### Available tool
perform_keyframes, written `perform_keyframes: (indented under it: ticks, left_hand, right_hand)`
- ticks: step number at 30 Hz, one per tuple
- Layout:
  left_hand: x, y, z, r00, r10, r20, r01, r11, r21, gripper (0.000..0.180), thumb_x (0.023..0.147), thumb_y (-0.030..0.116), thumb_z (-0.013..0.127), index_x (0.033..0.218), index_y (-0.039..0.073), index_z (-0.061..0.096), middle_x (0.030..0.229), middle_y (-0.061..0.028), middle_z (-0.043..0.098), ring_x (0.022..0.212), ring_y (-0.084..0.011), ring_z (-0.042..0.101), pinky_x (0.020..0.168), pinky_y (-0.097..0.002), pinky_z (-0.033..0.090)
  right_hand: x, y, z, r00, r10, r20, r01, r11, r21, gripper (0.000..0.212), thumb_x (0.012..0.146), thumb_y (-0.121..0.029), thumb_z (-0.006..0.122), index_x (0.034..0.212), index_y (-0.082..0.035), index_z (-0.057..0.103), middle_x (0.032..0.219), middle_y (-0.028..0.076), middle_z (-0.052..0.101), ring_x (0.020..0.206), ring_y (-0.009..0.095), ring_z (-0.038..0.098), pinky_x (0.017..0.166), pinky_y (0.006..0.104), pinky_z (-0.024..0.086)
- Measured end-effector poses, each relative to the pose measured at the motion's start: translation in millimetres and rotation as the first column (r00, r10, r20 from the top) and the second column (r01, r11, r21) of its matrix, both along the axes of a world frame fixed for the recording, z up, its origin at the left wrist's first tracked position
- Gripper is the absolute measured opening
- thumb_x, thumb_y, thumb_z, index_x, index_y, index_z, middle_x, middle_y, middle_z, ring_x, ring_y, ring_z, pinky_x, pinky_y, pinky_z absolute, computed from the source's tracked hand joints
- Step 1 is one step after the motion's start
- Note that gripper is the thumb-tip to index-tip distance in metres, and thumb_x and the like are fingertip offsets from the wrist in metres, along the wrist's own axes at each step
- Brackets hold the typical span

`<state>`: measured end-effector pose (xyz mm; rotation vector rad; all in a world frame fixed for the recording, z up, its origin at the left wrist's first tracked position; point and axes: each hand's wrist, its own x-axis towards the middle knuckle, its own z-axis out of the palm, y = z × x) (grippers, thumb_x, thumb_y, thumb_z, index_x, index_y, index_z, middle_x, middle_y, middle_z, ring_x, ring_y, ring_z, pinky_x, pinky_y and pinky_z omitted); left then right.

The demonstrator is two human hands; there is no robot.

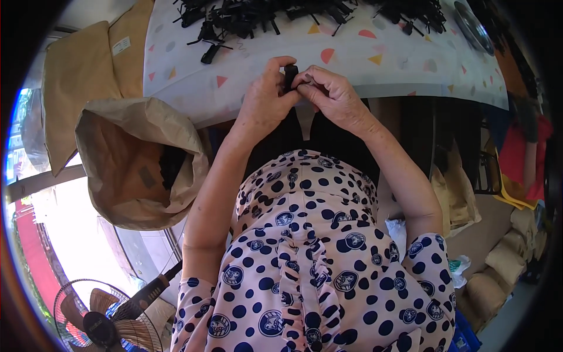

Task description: Assembling or inspecting small black plastic components at a production workstation.

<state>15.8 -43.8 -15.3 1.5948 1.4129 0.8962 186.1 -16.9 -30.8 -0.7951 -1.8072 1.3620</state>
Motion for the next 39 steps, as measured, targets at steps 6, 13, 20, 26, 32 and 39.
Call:
perform_keyframes:
  ticks: [6, 13, 20, 26, 32, 39]
  left_hand:
    - [8, -7, 4, 0.998, 0.047, -0.035, -0.047, 0.999, -0.012, 0.047, 0.08, 0.002, 0.063, 0.123, 0.004, 0.043, 0.081, -0.0041, 0.062, 0.072, -0.0063, 0.057, 0.06, -0.0198, 0.044]
    - [19, -19, -2, 0.987, 0.073, 0.141, -0.064, 0.996, -0.067, 0.044, 0.084, 0.003, 0.06, 0.123, 0.009, 0.042, 0.083, -0.0055, 0.065, 0.074, -0.0094, 0.062, 0.059, -0.0207, 0.047]
    - [22, -22, 2, 0.971, 0.131, 0.202, -0.118, 0.99, -0.074, 0.04, 0.082, -0.001, 0.058, 0.119, 0.008, 0.045, 0.072, -0.0052, 0.059, 0.065, -0.0089, 0.054, 0.063, -0.0245, 0.046]
    - [16, -21, -5, 0.986, 0.061, 0.158, -0.063, 0.998, 0.005, 0.035, 0.086, -0.005, 0.052, 0.117, 0.009, 0.047, 0.083, 0.0001, 0.057, 0.07, -0.0056, 0.054, 0.058, -0.0199, 0.046]
    - [18, -25, 1, 0.987, 0.144, -0.067, -0.137, 0.985, 0.101, 0.032, 0.081, 0.0, 0.057, 0.11, 0.011, 0.048, 0.07, -0.0173, 0.059, 0.062, -0.0281, 0.06, 0.06, -0.0335, 0.048]
    - [18, -29, 9, 0.987, 0.157, -0.035, -0.151, 0.978, 0.142, 0.033, 0.085, 0.0, 0.055, 0.116, 0.01, 0.047, 0.076, -0.0134, 0.058, 0.062, -0.024, 0.061, 0.058, -0.0314, 0.048]
  right_hand:
    - [-4, -16, 2, 0.964, -0.192, -0.183, 0.151, 0.965, -0.217, 0.019, 0.092, -0.009, 0.058, 0.109, -0.004, 0.054, 0.088, 0.0, 0.056, 0.065, 0.004, 0.048, 0.058, 0.0183, 0.042]
    - [2, -26, -5, 0.968, -0.176, -0.177, 0.162, 0.982, -0.093, 0.019, 0.097, -0.017, 0.052, 0.108, -0.002, 0.052, 0.081, 0.0, 0.052, 0.066, 0.007, 0.048, 0.061, 0.0203, 0.042]
    - [-2, -30, 0, 0.993, -0.116, -0.039, 0.112, 0.99, -0.089, 0.022, 0.1, -0.02, 0.043, 0.103, 0.0, 0.052, 0.073, 0.002, 0.051, 0.066, 0.007, 0.047, 0.06, 0.0233, 0.041]
    - [-10, -29, 1, 0.991, -0.133, -0.005, 0.132, 0.986, -0.098, 0.022, 0.1, -0.019, 0.043, 0.1, 0.001, 0.052, 0.072, 0.003, 0.052, 0.065, 0.009, 0.047, 0.061, 0.0233, 0.042]
    - [-18, -31, 2, 0.983, -0.185, 0.014, 0.186, 0.98, -0.067, 0.021, 0.099, -0.018, 0.044, 0.097, 0.001, 0.054, 0.073, 0.003, 0.052, 0.065, 0.009, 0.047, 0.062, 0.0237, 0.042]
    - [-10, -30, 0, 0.966, -0.145, -0.216, 0.109, 0.98, -0.169, 0.022, 0.1, -0.022, 0.045, 0.105, -0.003, 0.055, 0.072, -0.002, 0.051, 0.056, 0.004, 0.043, 0.049, 0.0184, 0.035]
